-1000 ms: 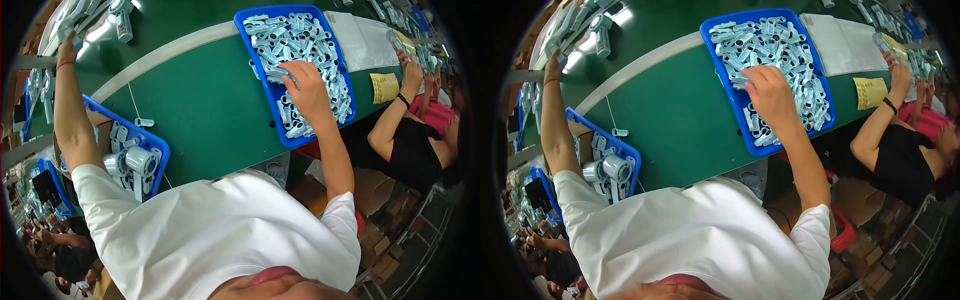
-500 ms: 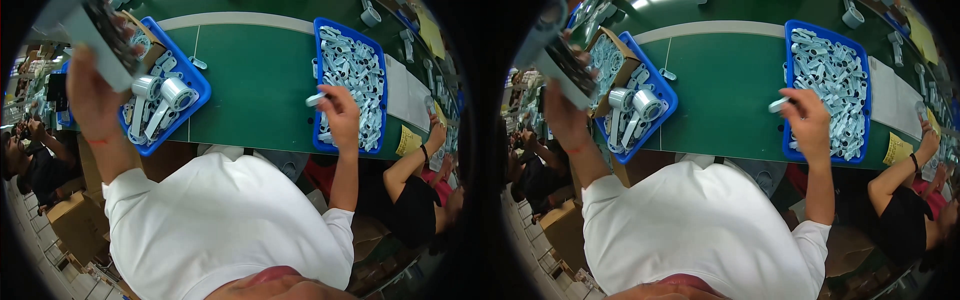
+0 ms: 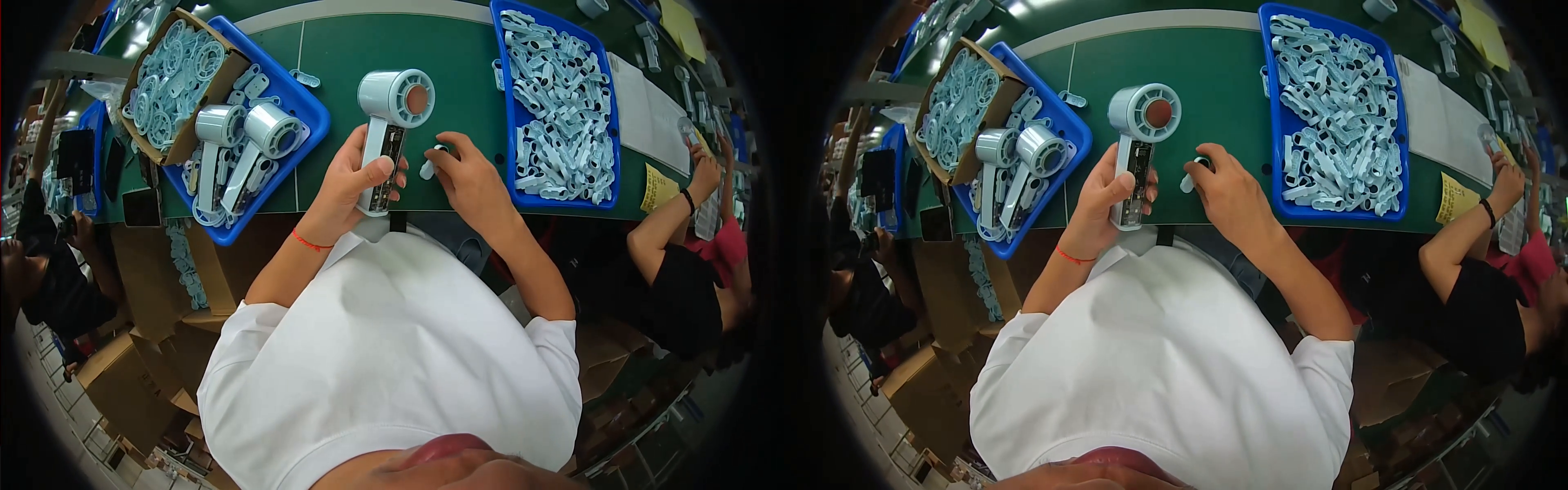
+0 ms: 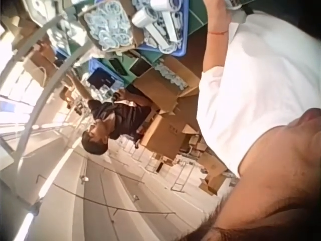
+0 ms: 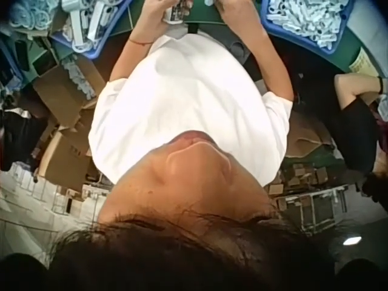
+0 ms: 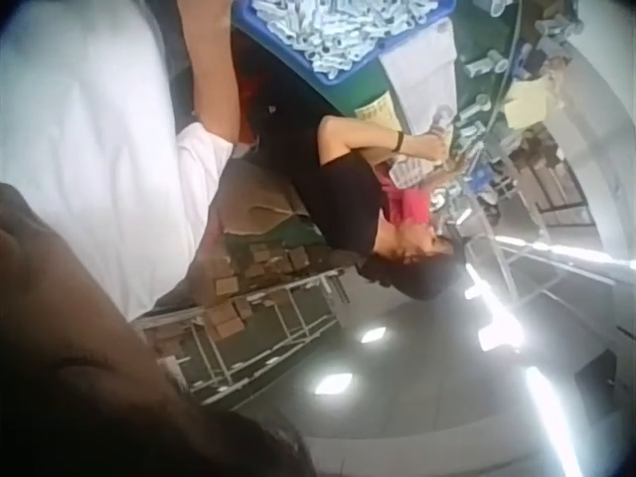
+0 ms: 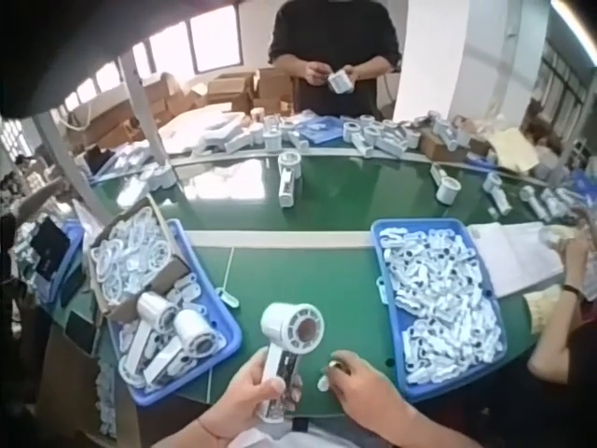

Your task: The person is assembling hair dryer components, specifically attaching rings and small parts to the main body on a factory line.

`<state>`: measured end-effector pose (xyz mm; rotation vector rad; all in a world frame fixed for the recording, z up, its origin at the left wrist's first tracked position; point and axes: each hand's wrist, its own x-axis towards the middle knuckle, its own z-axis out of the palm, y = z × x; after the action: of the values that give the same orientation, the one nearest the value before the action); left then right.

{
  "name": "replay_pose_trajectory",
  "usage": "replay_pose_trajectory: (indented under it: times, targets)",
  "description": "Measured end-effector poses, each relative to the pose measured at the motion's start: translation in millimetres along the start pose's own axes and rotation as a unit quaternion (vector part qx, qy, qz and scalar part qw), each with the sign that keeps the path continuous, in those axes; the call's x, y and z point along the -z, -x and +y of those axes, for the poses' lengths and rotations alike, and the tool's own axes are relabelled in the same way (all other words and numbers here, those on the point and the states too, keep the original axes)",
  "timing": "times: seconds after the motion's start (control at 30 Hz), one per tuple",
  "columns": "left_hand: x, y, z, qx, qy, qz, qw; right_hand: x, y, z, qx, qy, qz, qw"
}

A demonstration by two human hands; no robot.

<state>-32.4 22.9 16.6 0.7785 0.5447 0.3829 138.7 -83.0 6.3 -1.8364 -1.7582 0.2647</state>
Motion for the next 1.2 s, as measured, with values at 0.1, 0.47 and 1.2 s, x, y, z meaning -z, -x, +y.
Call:
replay_pose_trajectory:
  times: [0.1, 0.47, 1.2]
  targets:
    - [0, 0, -1, -0.017, -0.010, 0.008, 1.000, -4, 2, -6, -0.038, -0.054, -0.004, 0.998]
    - [-8, -7, -3, -0.043, 0.009, 0.000, 0.999, 10, 3, -12, -0.078, 0.023, 0.048, 0.996]
    - [-28, -16, -19, -0.156, -0.519, 0.034, 0.840, 12, -1, -19, -0.342, -0.384, 0.108, 0.851]
